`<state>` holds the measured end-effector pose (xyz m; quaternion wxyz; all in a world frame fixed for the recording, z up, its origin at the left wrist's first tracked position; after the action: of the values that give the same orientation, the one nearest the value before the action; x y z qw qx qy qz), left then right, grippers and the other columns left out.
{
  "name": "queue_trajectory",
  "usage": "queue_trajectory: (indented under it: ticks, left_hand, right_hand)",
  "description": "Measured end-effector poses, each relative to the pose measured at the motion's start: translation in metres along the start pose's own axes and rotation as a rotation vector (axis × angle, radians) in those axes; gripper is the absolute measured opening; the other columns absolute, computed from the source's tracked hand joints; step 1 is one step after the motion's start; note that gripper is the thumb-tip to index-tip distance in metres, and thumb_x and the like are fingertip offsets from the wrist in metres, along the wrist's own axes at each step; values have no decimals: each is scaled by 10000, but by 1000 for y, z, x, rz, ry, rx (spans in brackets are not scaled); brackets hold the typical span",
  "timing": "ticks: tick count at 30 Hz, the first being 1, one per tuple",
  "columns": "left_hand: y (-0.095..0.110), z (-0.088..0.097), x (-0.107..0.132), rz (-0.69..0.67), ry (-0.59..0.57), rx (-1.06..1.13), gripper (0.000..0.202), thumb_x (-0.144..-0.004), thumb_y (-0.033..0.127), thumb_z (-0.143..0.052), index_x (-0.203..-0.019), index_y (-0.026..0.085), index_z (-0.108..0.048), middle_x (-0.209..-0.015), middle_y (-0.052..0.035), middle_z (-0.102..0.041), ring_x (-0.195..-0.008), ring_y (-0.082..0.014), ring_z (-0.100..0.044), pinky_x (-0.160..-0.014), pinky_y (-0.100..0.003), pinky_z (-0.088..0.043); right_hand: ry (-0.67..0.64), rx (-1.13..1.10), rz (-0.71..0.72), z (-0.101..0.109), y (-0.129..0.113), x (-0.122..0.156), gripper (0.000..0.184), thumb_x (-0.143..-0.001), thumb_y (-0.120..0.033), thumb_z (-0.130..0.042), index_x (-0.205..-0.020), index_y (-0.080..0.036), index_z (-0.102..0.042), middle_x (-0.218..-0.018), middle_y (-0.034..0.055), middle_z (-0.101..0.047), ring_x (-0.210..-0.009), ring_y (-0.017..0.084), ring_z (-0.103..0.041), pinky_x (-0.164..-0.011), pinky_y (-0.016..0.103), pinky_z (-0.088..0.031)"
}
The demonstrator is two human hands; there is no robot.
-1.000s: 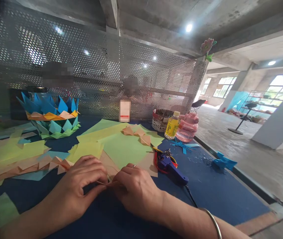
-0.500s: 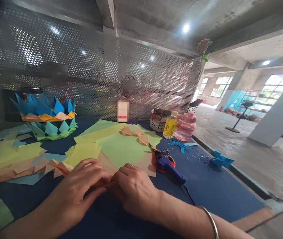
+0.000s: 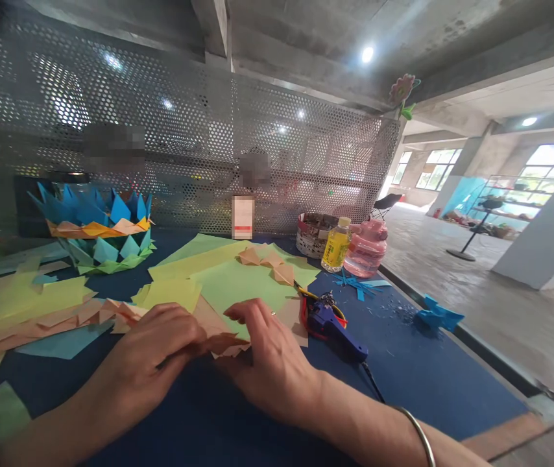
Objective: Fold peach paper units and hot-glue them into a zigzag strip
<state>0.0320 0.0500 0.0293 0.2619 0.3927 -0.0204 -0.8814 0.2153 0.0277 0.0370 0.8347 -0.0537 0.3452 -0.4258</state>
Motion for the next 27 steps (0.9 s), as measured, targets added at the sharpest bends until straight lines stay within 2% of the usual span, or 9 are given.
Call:
queue_trajectory:
  ticks: [3, 7, 12, 17, 22, 27]
  left_hand:
    - [-4, 1, -1, 23, -7, -19, 228, -944, 67, -406, -812, 206, -530, -728, 27, -563, -716, -154, -519, -748, -328, -376]
    - [-6, 2, -1, 15, 9, -32, 238, -932, 44, -405, -818, 206, -537, -719, 35, -563, -721, -148, -521, -773, -333, -374]
    - [-5, 2, -1, -28, 12, -23, 251, -954, 57, -385, -863, 213, -560, -744, 28, -590, -733, -146, -537, -794, -336, -380]
    - [0, 2, -2, -24, 14, 29, 215, -966, 82, -430, -938, 238, -576, -789, 36, -619, -766, -151, -550, -812, -337, -359]
    - [3, 1, -1, -9, -26, 58, 291, -944, 38, -464, -1059, 272, -591, -871, 40, -651, -847, -159, -573, -883, -368, -341]
    - [3, -1, 0, 19, -47, 101, 240, -922, 53, -519, -1013, 256, -607, -910, 36, -675, -865, -169, -580, -901, -384, -342]
  right_hand:
    - [108, -5, 77, 4, -1, 0, 269, -820, -133, -669, -977, -221, -470, -988, 59, -575, -914, 203, -574, -770, 329, -490]
    - [115, 32, 165, 6, -3, 0, 73, -892, -149, -590, -902, -217, -565, -940, 57, -582, -855, 185, -584, -752, 321, -499]
    - [112, 87, 140, 3, 0, -1, 117, -872, -205, -645, -989, -215, -635, -966, 70, -602, -847, 198, -604, -751, 338, -521]
    - [86, 78, 123, 0, 2, -1, 49, -882, -167, -613, -911, -203, -629, -941, 66, -604, -791, 171, -604, -707, 302, -518]
    - [80, 68, 153, 1, -1, -1, 92, -882, -115, -565, -860, -193, -610, -916, 62, -598, -765, 154, -596, -691, 281, -507]
    - [53, 62, 137, 0, 0, -1, 106, -858, -101, -574, -839, -201, -604, -921, 55, -602, -773, 155, -593, -705, 280, -501]
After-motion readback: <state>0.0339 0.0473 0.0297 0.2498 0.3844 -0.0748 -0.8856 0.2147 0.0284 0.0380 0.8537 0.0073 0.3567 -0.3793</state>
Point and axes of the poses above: each hand's wrist, its own x-axis away from the middle knuckle, its own z-axis out of the back of the hand, y = z × x, the point moved 2 cm from there along -x, towards the middle knuckle
